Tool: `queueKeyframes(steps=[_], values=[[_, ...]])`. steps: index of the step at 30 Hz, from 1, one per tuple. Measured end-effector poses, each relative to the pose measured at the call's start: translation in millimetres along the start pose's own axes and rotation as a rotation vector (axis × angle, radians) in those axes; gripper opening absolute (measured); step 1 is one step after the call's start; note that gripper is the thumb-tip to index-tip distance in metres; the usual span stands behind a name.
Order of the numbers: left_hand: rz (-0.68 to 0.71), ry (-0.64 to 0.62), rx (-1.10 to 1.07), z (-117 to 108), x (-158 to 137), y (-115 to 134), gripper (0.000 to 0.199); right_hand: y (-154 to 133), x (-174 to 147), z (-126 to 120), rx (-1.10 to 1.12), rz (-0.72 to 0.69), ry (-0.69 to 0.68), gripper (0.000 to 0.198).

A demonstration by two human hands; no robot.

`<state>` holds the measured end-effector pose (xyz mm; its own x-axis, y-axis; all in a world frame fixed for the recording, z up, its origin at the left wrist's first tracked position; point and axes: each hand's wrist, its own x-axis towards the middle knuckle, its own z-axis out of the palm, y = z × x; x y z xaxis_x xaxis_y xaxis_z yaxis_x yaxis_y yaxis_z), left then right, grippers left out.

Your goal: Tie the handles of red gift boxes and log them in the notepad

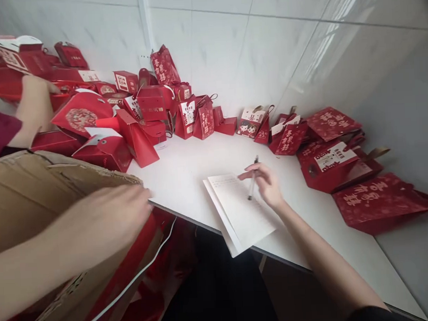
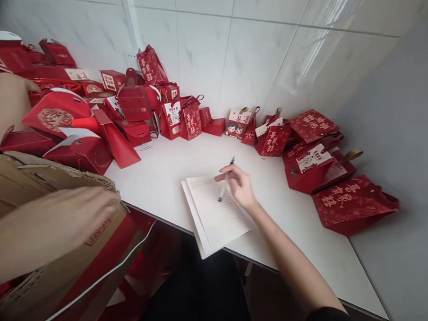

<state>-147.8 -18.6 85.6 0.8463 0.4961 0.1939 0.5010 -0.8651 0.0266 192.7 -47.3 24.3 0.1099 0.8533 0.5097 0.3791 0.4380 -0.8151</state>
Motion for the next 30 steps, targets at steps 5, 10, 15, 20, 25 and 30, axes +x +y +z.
queueKeyframes(steps=[5, 10, 15, 20, 25, 30], values=[[0.247, -0.219, 0.034, 35.5, 76.0, 64.4, 0.068, 6.7, 17.7, 33.4, 0.101, 0.066, -0.061, 0.027], [0.228, -0.379, 0.054, 91.3, 88.3, 66.8, 0.072, 33.2, 18.1, 51.5, 0.33, 0.277, 0.003, 0.043], [0.259, -0.27, 0.1, 112.9, 80.2, 62.5, 0.059, 42.2, 13.0, 55.2, 0.247, 0.408, 0.094, 0.034], [0.3, -0.177, 0.185, 117.6, 81.8, 68.5, 0.056, 28.9, 9.8, 56.3, 0.033, 0.368, 0.066, 0.032], [0.317, -0.153, 0.19, 115.4, 79.0, 70.4, 0.058, 27.3, 7.8, 57.4, -0.02, 0.389, -0.052, 0.033], [0.254, -0.195, 0.042, 113.8, 77.8, 71.5, 0.057, 30.4, 8.1, 57.2, -0.096, 0.364, -0.09, 0.032]])
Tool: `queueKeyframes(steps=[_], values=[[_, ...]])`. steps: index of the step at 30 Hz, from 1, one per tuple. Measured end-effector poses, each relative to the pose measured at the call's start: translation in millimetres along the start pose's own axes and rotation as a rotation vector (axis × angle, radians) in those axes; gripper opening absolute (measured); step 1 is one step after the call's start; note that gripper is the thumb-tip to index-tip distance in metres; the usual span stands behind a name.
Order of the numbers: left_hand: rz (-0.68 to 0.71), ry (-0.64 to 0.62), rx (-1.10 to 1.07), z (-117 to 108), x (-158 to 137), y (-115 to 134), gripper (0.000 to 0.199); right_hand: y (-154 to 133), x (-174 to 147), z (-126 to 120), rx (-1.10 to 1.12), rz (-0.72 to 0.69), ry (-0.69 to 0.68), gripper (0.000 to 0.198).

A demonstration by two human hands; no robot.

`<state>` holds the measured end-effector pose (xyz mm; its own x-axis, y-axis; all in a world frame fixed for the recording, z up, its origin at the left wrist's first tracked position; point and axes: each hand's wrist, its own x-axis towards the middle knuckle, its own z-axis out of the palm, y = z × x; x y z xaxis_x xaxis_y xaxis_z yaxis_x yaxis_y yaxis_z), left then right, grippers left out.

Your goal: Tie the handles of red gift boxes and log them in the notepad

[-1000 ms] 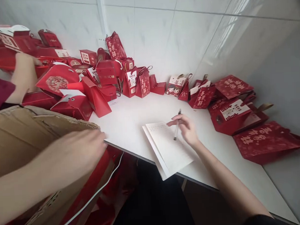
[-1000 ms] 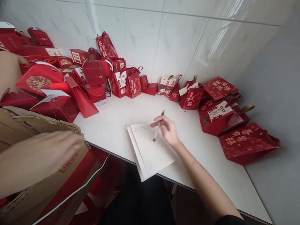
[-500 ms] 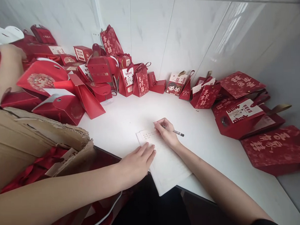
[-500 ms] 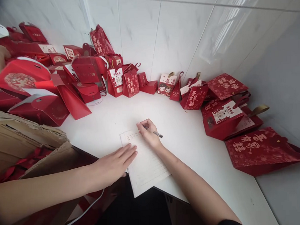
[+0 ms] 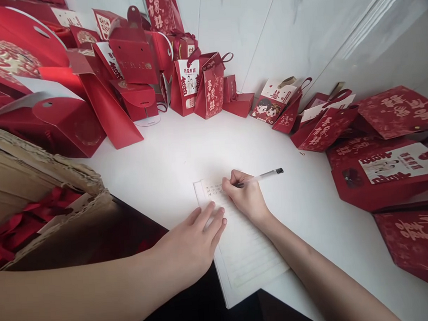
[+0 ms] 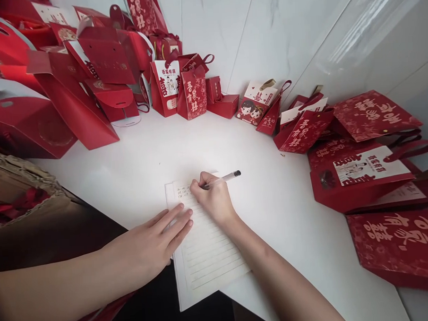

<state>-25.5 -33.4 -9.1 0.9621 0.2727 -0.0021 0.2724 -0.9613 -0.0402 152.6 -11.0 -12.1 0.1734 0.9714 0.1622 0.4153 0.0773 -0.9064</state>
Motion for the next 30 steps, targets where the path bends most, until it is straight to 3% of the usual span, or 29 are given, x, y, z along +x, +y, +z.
queueKeyframes(steps=[24, 27, 30], values=[[-0.031, -0.079, -0.09, -6.7, 2.6, 2.5, 0.057, 4.4, -0.9, 0.1, -0.069, -0.049, 0.044, 0.03], [-0.041, -0.03, -0.093, -4.9, 2.3, 2.6, 0.056, 1.2, -0.8, -2.6, 0.0, -0.006, 0.065, 0.032], [-0.038, -0.014, -0.072, -1.8, 2.0, 1.9, 0.054, -0.5, 2.1, -5.4, 0.176, 0.085, 0.172, 0.036]])
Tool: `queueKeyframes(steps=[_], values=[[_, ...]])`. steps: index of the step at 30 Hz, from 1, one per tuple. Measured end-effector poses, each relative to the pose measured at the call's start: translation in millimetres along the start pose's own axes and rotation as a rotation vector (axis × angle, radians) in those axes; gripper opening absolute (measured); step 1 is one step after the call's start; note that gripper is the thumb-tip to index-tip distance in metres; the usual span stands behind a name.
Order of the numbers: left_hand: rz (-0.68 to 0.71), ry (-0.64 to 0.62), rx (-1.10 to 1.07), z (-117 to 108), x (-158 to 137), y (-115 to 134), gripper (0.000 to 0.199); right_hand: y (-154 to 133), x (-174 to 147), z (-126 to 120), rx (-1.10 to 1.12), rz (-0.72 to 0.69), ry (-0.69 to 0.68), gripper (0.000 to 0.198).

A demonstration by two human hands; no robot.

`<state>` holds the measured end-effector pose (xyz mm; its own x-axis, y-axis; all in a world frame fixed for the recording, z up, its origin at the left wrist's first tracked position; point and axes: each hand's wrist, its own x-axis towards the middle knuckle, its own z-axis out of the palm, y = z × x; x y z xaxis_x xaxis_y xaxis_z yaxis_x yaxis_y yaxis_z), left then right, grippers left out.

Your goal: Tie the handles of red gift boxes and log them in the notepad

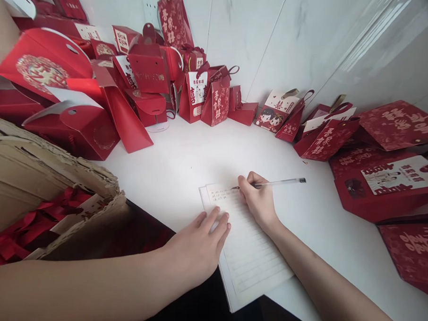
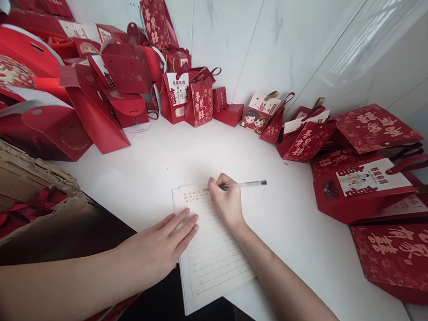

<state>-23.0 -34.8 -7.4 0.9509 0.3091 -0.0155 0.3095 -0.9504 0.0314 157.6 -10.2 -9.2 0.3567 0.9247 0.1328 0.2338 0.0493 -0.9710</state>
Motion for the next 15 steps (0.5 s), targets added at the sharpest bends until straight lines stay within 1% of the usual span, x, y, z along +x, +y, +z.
queueKeyframes(steps=[2, 3, 5, 7, 9, 11, 13, 15], values=[[0.011, 0.02, 0.017, 3.3, -0.1, -0.9, 0.052, 1.9, 5.1, -1.7, 0.081, 0.013, 0.061, 0.036], [0.013, 0.036, 0.031, 5.5, 0.1, -1.5, 0.051, 4.1, 8.7, -3.4, 0.087, -0.005, 0.08, 0.034], [0.018, 0.064, 0.063, 10.3, 1.1, -3.3, 0.049, 10.1, 17.8, -10.3, 0.019, -0.106, 0.114, 0.028], [0.013, 0.048, 0.096, 15.0, 3.3, -6.2, 0.05, 16.5, 27.5, -23.4, -0.16, -0.277, 0.134, 0.021], [-0.005, -0.014, 0.088, 18.7, 6.5, -10.0, 0.056, 21.7, 34.6, -41.2, -0.38, -0.453, 0.145, 0.014], [-0.017, -0.074, 0.028, 21.1, 9.5, -14.2, 0.064, 25.1, 37.1, -59.2, -0.492, -0.551, 0.135, 0.01], [-0.023, -0.112, -0.043, 22.6, 11.8, -18.1, 0.069, 27.3, 36.3, -73.1, -0.592, -0.622, 0.073, 0.018], [-0.038, -0.144, -0.073, 23.4, 13.5, -21.3, 0.072, 27.6, 36.7, -82.0, -0.752, -0.675, 0.036, 0.031]])
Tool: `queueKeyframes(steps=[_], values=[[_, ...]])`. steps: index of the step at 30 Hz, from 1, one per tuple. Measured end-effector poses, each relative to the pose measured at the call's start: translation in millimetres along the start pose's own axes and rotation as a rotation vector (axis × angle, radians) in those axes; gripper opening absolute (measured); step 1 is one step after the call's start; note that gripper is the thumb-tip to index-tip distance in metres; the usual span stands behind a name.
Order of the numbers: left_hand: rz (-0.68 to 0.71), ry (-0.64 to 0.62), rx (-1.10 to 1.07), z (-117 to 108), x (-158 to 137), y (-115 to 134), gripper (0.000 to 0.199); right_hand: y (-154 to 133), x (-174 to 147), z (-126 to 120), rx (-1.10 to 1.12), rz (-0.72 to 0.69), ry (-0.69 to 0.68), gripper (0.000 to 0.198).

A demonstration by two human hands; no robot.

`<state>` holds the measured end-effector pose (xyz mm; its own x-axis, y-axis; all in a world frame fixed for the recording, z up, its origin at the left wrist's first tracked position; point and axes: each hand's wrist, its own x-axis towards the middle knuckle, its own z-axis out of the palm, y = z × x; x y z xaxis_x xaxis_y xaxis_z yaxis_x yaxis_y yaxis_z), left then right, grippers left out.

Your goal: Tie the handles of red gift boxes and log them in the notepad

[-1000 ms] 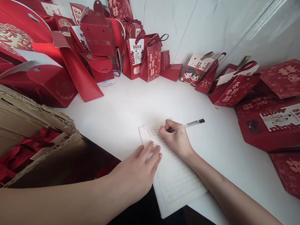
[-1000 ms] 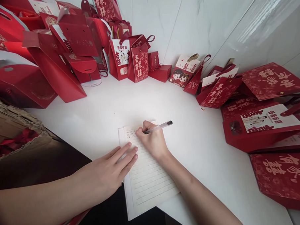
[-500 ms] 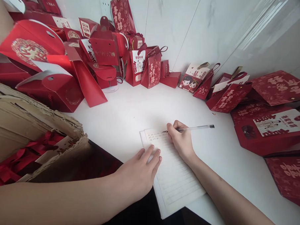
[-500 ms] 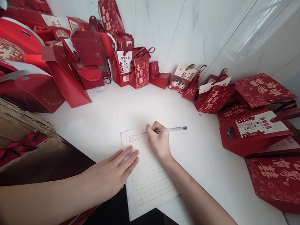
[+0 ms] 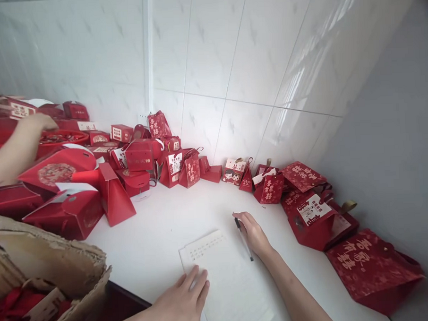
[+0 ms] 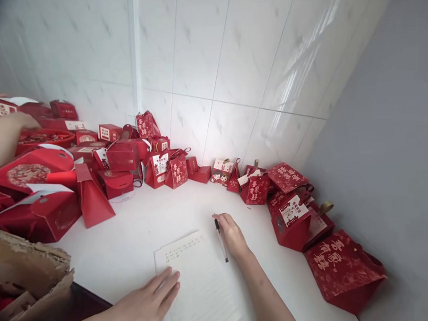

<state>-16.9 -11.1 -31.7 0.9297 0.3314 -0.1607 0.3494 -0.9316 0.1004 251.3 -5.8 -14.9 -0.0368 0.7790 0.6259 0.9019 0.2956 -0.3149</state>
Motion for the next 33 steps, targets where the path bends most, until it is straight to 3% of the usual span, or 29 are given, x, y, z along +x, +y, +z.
queueKeyframes(steps=[6, 14, 20, 23, 28, 33], values=[[-0.018, -0.049, 0.027, -7.6, 3.4, -1.8, 0.066, 30.5, 38.7, -26.6, -0.454, 0.118, 0.028, 0.037], [-0.046, -0.064, 0.049, -29.6, -1.5, 6.9, 0.052, 70.2, 107.5, -76.7, -0.771, 0.169, -0.219, 0.052], [0.065, -0.023, 0.121, -1.8, 7.0, -9.5, 0.047, 75.4, 122.9, -78.1, -0.932, 0.193, -0.244, 0.043], [0.085, 0.039, 0.046, 8.5, 9.8, -18.3, 0.045, 75.9, 126.2, -76.5, -0.992, 0.196, -0.226, 0.037], [-0.035, 0.073, -0.173, 13.6, 11.9, -22.4, 0.046, 72.4, 128.9, -78.6, -1.058, 0.164, -0.198, 0.026], [-0.071, 0.082, -0.266, 7.7, 12.5, -17.3, 0.044, 64.3, 138.2, -99.9, -1.079, 0.129, -0.13, 0.025]])
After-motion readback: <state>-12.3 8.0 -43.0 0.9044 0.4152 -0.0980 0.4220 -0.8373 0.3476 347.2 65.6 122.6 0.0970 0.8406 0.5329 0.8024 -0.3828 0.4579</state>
